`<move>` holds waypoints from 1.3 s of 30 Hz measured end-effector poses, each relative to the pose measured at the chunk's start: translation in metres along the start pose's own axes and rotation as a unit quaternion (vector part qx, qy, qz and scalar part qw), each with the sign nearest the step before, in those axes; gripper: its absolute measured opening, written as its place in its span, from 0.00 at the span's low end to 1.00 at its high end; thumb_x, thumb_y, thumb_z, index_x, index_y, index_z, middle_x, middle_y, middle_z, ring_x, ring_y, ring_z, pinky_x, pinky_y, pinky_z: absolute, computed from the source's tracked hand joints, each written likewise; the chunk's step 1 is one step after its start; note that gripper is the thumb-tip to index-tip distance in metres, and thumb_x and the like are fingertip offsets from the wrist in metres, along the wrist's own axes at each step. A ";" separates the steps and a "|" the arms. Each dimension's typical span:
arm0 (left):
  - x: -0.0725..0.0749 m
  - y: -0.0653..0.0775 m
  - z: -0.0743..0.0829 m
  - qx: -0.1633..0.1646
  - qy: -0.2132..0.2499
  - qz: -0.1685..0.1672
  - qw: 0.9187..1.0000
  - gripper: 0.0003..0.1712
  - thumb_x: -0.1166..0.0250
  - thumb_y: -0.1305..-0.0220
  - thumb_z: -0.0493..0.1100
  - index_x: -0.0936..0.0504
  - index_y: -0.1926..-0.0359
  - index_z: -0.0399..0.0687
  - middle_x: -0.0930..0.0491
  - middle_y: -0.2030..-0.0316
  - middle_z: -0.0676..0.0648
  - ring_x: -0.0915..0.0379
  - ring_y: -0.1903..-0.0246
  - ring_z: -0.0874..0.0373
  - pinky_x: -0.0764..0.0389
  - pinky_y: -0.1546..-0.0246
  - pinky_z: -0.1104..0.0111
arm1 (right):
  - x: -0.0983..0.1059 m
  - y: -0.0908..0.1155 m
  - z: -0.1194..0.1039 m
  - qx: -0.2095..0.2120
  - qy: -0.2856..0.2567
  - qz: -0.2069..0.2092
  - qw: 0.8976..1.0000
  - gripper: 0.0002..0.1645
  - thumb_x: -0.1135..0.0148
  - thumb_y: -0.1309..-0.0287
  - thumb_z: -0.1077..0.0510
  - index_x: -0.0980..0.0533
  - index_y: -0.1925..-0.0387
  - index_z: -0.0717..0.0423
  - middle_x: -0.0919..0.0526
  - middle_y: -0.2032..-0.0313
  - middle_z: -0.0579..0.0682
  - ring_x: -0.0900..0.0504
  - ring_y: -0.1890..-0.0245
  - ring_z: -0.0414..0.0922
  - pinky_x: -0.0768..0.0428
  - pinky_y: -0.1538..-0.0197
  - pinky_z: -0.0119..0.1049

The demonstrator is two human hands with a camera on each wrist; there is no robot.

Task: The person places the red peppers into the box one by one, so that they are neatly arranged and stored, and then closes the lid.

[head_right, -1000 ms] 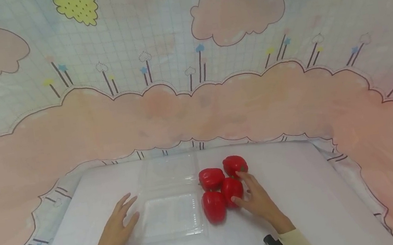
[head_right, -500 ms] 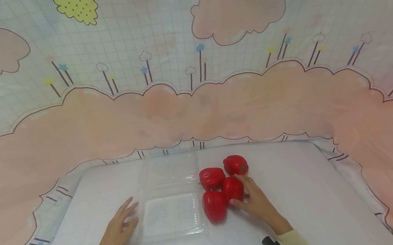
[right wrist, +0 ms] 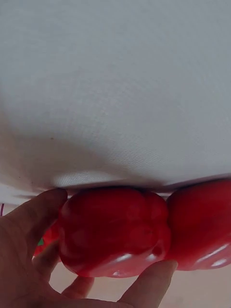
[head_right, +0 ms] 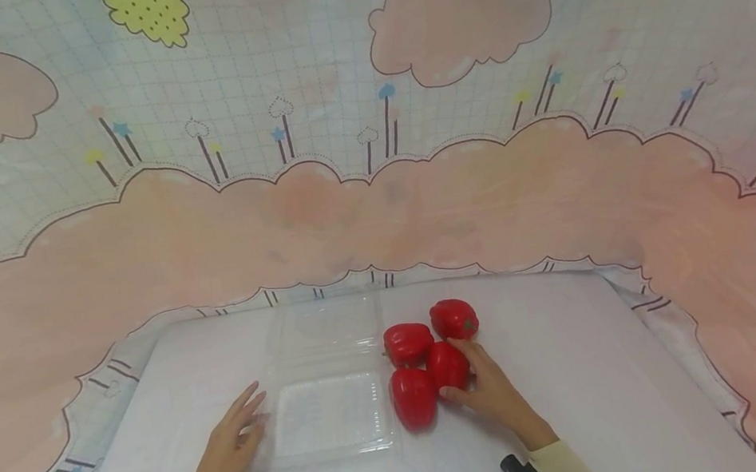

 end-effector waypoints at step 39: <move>-0.003 0.002 -0.004 0.015 0.007 -0.007 1.000 0.28 0.43 0.31 0.36 0.32 0.31 0.39 0.40 0.27 0.41 0.20 0.46 0.43 0.14 0.52 0.61 | 0.022 0.001 0.010 -0.074 0.007 0.007 0.997 0.49 0.28 0.50 0.41 0.38 0.29 0.41 0.30 0.34 0.56 0.31 0.36 0.60 0.13 0.53 0.49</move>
Point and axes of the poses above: each hand's wrist, its own y-axis away from the middle knuckle, its own x-axis out of the back of the hand, z = x × y, the point moved 8 cm from there along -y, towards the middle knuckle
